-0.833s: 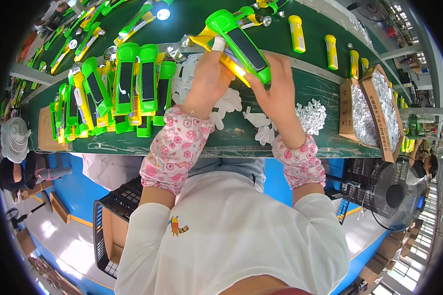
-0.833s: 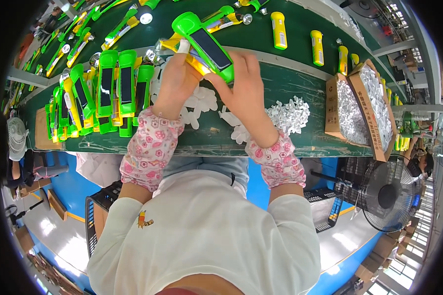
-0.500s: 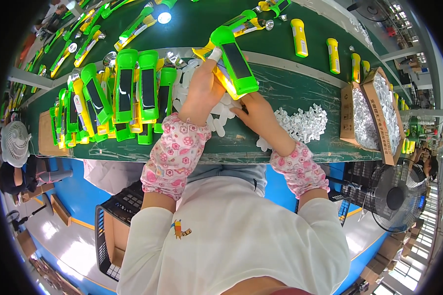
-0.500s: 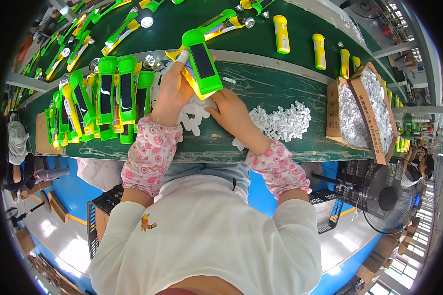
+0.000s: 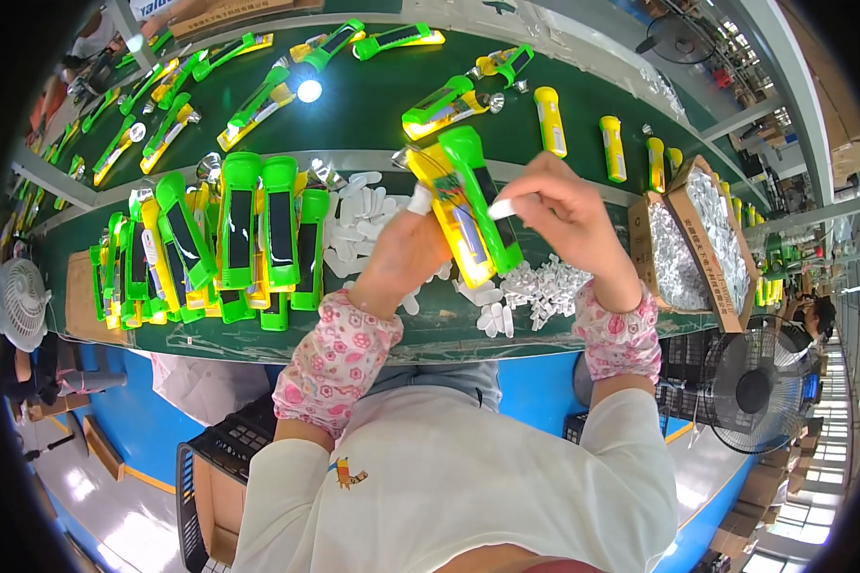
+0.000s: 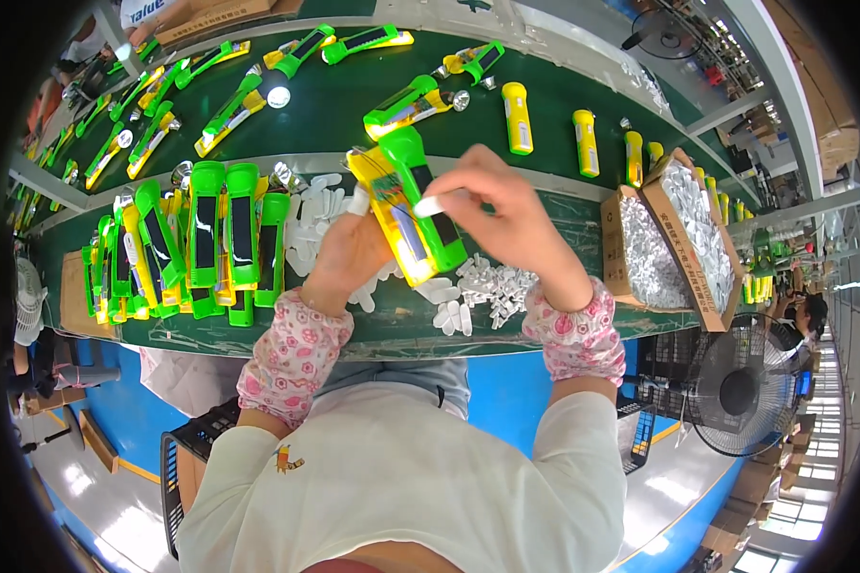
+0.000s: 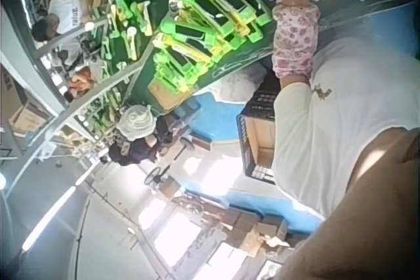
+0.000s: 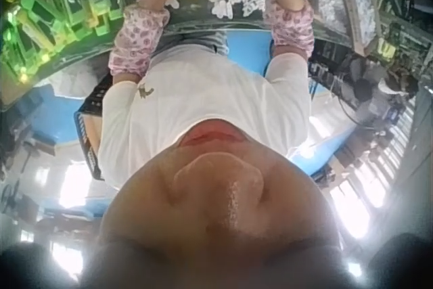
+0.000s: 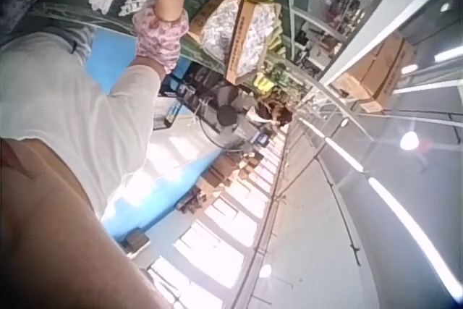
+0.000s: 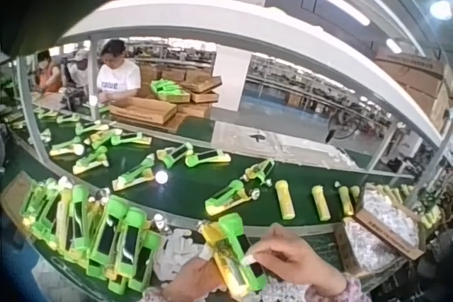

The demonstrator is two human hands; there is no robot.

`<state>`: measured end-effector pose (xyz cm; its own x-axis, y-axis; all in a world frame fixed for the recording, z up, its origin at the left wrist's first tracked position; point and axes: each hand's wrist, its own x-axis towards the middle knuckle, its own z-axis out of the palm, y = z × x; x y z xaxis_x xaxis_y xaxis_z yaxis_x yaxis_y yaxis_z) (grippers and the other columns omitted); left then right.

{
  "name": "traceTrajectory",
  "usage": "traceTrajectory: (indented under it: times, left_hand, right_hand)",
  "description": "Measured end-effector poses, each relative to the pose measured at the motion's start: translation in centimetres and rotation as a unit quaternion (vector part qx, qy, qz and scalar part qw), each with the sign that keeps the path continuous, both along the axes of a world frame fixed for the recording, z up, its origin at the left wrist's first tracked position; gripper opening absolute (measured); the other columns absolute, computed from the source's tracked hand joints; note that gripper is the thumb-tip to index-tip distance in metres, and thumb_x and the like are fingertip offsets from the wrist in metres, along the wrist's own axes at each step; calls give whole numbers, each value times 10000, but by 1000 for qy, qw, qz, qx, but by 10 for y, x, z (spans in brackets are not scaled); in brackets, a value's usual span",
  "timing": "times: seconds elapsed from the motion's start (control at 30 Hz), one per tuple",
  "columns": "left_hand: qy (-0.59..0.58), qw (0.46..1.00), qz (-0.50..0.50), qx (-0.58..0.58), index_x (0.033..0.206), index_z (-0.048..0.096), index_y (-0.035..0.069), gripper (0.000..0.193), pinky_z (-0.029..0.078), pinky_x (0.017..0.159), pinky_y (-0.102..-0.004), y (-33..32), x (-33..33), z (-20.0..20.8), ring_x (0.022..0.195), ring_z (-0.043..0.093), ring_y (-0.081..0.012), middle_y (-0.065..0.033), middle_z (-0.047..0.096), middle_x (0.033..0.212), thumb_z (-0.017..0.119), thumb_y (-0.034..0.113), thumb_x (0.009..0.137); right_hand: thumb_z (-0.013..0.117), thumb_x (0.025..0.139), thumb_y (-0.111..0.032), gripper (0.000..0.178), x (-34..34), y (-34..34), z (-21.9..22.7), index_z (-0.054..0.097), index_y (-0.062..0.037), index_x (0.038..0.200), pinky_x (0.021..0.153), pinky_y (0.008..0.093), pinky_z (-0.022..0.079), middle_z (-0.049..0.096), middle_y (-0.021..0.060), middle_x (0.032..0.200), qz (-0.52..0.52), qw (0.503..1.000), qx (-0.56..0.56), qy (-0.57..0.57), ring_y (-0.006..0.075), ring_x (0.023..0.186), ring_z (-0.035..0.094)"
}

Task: Assemble solar flashlights by attaching small white plastic components to the green and yellow flashlight bodies.

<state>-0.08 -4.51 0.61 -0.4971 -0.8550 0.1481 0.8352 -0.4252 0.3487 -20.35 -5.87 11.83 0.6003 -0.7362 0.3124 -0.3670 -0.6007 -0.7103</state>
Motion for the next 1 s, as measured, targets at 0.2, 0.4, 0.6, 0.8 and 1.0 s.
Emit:
traceTrajectory:
  times: [0.2,0.4,0.6,0.8,1.0]
  left_hand:
    - [-51,997,-28,-60,1438,288,130,639,447,998,-440,8,-11,12,1203,517,-213,-61,457,1337,567,418,941]
    - [-109,990,-41,-80,1468,239,124,724,472,968,-455,10,-13,8,1208,519,-250,-85,448,1363,632,370,911]
    - [-138,986,-75,-60,1380,343,105,579,506,942,-438,15,-14,16,1109,586,-222,-57,516,1247,629,317,923]
    - [-166,981,-100,-26,1371,347,104,600,514,924,-458,11,-18,15,1083,601,-243,-75,530,1236,662,303,901]
    - [-149,987,-55,-18,1370,333,108,635,518,912,-469,11,-18,-5,1130,587,-277,-97,524,1249,676,335,886]
  right_hand:
    - [612,887,-96,96,32,-7,40,596,-88,981,730,358,471,541,102,917,94,970,-79,210,292,841,579]
    - [664,851,-155,313,27,-20,53,429,-69,1038,685,392,446,571,105,863,182,951,80,236,322,816,592]
    - [721,796,-94,365,22,-27,48,432,-58,1016,589,334,417,573,71,756,200,942,133,235,202,684,575]
    - [735,789,-107,412,16,-33,37,418,-67,1049,536,316,421,600,71,703,186,942,171,223,199,619,599]
    - [751,759,-190,474,18,-13,6,424,-91,1086,587,377,453,587,101,742,75,979,73,176,281,672,608]
